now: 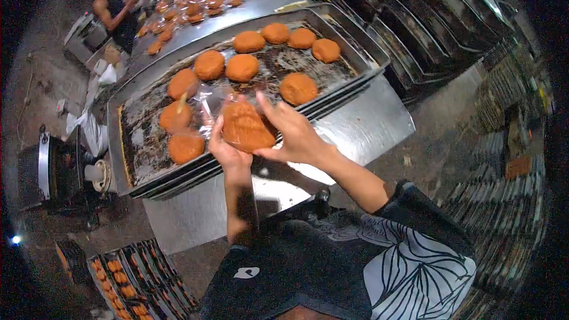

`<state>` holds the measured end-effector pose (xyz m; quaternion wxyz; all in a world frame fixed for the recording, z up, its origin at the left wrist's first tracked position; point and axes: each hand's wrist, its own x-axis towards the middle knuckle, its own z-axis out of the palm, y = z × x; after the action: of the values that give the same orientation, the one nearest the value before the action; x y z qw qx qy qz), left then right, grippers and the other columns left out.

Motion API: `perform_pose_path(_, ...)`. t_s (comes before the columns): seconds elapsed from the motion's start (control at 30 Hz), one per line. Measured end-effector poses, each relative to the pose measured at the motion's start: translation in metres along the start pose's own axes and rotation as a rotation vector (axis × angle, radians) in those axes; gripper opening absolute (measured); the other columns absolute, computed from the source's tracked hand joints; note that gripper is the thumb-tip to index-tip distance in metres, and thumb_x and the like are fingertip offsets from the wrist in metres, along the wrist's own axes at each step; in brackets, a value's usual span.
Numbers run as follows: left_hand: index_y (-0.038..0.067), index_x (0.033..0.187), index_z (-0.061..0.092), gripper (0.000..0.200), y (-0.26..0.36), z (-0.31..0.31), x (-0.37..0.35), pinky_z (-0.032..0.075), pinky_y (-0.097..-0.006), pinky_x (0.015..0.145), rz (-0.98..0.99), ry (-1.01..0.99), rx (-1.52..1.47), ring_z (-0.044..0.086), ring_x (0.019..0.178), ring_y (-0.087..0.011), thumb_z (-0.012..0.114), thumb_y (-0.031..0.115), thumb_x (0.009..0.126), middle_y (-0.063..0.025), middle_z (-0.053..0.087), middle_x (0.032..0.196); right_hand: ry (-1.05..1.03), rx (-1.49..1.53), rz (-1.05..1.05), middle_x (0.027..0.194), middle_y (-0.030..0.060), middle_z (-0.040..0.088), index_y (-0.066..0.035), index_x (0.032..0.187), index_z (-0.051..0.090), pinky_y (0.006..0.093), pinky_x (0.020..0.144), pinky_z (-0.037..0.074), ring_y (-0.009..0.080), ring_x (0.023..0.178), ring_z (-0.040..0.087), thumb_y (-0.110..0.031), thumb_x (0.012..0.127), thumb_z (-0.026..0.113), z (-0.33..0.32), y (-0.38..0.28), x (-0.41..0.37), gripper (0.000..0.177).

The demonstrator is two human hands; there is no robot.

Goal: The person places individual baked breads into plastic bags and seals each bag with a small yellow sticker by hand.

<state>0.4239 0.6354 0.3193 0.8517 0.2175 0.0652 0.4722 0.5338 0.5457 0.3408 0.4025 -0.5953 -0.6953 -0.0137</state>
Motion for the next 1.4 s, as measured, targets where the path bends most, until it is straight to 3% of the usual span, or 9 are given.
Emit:
perform_pose_path(0.3,0.003,0.114,0.038,0.046,-0.076,0.020,-0.029,0.036,-0.0400,0.088,-0.120,0.128,0.062,0.045,0.101,-0.0237,0.050,0.024,0.075,-0.0103,0.047,0.107,0.445,0.370,0.312,0.102,0.0210,0.051,-0.001,0.129,0.019,0.0323,0.074,0.044,0.0265,0.089,0.054,-0.016,0.056,0.074,-0.013,0.021,-0.051,0.093)
perform_pose_path(0.4,0.002,0.105,0.046,0.037,-0.099,0.024,-0.052,0.042,-0.0319,0.077,-0.270,0.314,0.557,0.051,0.087,-0.0163,0.058,0.016,0.073,-0.0067,0.053,0.095,0.244,0.237,0.153,0.083,0.0121,0.058,-0.005,0.105,0.054,0.0258,0.058,0.045,0.0120,0.070,0.056,-0.014,0.062,0.069,-0.033,0.067,-0.065,0.046)
perform_pose_path(0.57,0.000,0.098,0.051,0.038,-0.201,-0.080,-0.064,0.044,-0.0321,0.068,-0.564,-0.388,1.424,0.053,0.078,-0.0191,0.066,0.012,0.066,-0.0114,0.056,0.089,0.510,0.228,0.217,0.070,0.0120,0.060,-0.002,0.086,0.061,0.0290,0.063,0.045,0.0182,0.067,0.058,-0.016,0.071,0.062,-0.067,0.106,0.068,0.021)
perform_pose_path(0.67,-0.002,0.094,0.053,0.035,-0.256,-0.141,-0.086,0.041,-0.0401,0.074,0.193,-0.652,1.705,0.052,0.082,-0.0362,0.065,0.012,0.064,-0.0186,0.056,0.089,0.628,0.143,-0.206,0.109,0.0184,0.050,0.000,0.110,0.047,0.0330,0.089,0.036,0.0259,0.105,0.047,-0.020,0.072,0.061,-0.052,0.100,0.125,0.045)
perform_pose_path(0.8,-0.001,0.074,0.058,0.018,-0.252,-0.158,-0.069,0.044,-0.0373,0.064,-0.088,-0.703,1.611,0.056,0.071,-0.0301,0.057,0.017,0.073,-0.0185,0.057,0.074,-0.060,0.440,0.124,0.109,0.0157,0.051,-0.002,0.109,0.048,0.0323,0.087,0.037,0.0245,0.102,0.049,-0.020,0.075,0.056,-0.040,0.123,-0.047,0.039)
perform_pose_path(0.87,-0.001,0.073,0.059,0.027,-0.227,-0.160,-0.059,0.043,-0.0327,0.067,-0.363,-0.557,1.490,0.056,0.076,-0.0257,0.049,0.023,0.080,-0.0167,0.058,0.076,-0.785,0.467,0.837,0.098,0.0143,0.055,-0.004,0.107,0.050,0.0324,0.080,0.042,0.0197,0.089,0.054,-0.023,0.074,0.057,-0.048,0.125,-0.149,0.039)
perform_pose_path(1.0,0.005,0.103,0.055,0.035,-0.215,-0.082,-0.075,0.044,-0.0283,0.073,-0.720,-0.209,1.102,0.054,0.082,-0.0159,0.053,0.031,0.079,-0.0056,0.058,0.093,-0.411,0.606,0.673,0.085,0.0127,0.061,-0.005,0.099,0.057,0.0314,0.067,0.044,0.0196,0.073,0.057,-0.015,0.071,0.060,0.001,0.158,-0.243,0.029)
perform_pose_path(1.2,0.002,0.088,0.060,0.027,-0.253,-0.151,-0.088,0.043,-0.0291,0.069,-0.560,-0.405,1.768,0.054,0.076,-0.0183,0.056,0.027,0.078,-0.0101,0.058,0.081,-0.405,0.079,0.721,0.065,0.0134,0.057,-0.002,0.104,0.043,0.0327,0.052,0.046,0.0242,0.056,0.057,-0.011,0.083,0.044,-0.039,0.131,-0.232,0.023)
perform_pose_path(1.4,0.005,0.079,0.059,0.009,-0.220,-0.019,-0.051,0.040,-0.0277,0.055,0.171,-0.575,1.261,0.051,0.061,-0.0196,0.059,0.007,0.070,-0.0066,0.052,0.069,0.291,1.897,1.408,0.053,-0.0002,0.046,-0.003,0.110,0.045,0.0200,0.035,0.038,0.0088,0.042,0.045,-0.024,0.086,0.043,-0.081,0.125,-0.138,0.032)
